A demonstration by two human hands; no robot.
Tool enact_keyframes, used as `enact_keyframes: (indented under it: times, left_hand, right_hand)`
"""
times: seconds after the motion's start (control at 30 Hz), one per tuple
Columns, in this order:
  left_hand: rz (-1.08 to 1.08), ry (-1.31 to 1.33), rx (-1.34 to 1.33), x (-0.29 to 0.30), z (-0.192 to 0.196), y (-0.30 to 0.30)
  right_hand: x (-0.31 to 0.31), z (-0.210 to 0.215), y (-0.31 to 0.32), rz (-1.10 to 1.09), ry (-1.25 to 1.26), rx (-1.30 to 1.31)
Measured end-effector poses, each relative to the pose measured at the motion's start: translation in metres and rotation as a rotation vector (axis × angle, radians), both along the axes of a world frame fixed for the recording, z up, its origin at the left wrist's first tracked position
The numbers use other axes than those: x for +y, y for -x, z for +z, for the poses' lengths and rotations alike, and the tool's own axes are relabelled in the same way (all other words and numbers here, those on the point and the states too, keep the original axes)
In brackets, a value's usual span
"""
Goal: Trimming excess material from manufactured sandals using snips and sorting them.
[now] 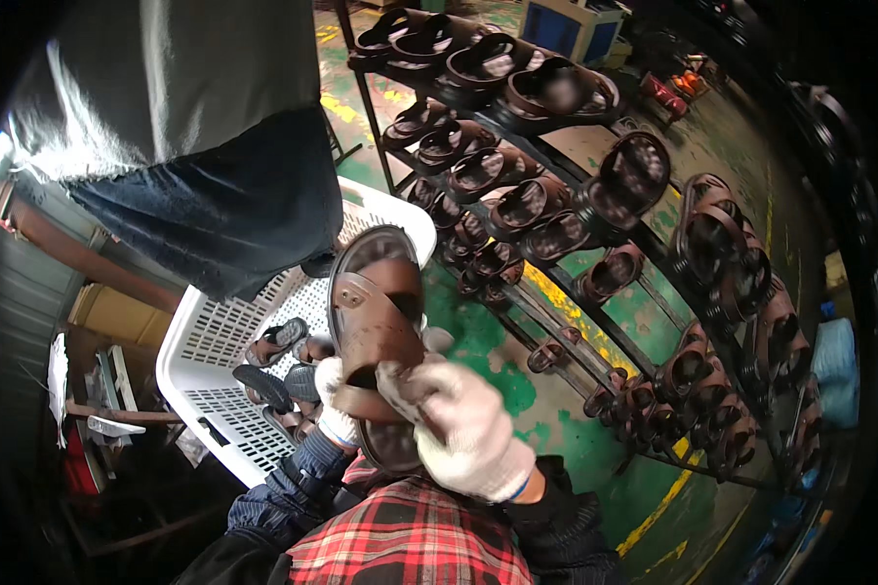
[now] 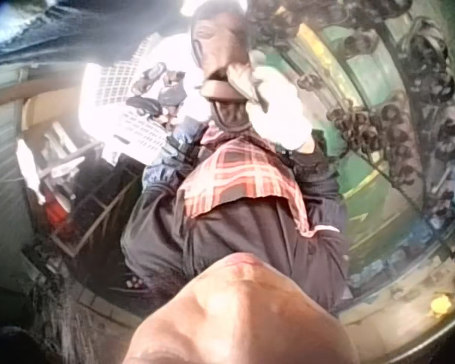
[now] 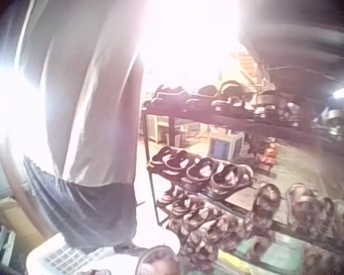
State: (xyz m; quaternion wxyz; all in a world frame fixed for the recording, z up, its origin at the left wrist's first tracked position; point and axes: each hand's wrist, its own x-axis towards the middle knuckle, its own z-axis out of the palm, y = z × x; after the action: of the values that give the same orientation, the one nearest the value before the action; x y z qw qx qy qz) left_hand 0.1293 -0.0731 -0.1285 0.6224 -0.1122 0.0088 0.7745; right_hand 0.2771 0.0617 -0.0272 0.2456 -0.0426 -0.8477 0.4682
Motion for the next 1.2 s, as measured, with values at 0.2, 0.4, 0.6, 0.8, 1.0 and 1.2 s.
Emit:
enact_keyframes:
  times: [0.2,0.4,0.6,0.8,1.0,1.2]
  left_hand:
    - [0.115,0.154,0.154,0.003,-0.061,-0.022]
    - [0.52,0.511,0.385,-0.02,-0.082,-0.032]
    - [0.593,0.832,0.285,-0.159,-0.108,0.02]
    - [0.037,1.553,0.766,-0.261,-0.2,0.159]
    - [-0.792,1.298,1.351,-0.135,-0.304,0.267]
    - [-1.281,0.894,2.089,0.008,-0.44,0.358]
  right_hand:
    - [-0.023,0.016,-0.056,-0.105,0.994,-0.146]
    - [0.002,-0.035,-0.033,-0.189,0.673,-0.148]
    - [-0.003,-0.099,0.011,-0.201,0.696,-0.432]
    - [-0.005,-0.183,0.143,-0.098,0.044,-0.544]
    - [0.025,-0.312,0.232,-0.207,-0.546,-0.535]
    - [0.018,-0.325,0.256,-0.244,-0.522,-0.476]
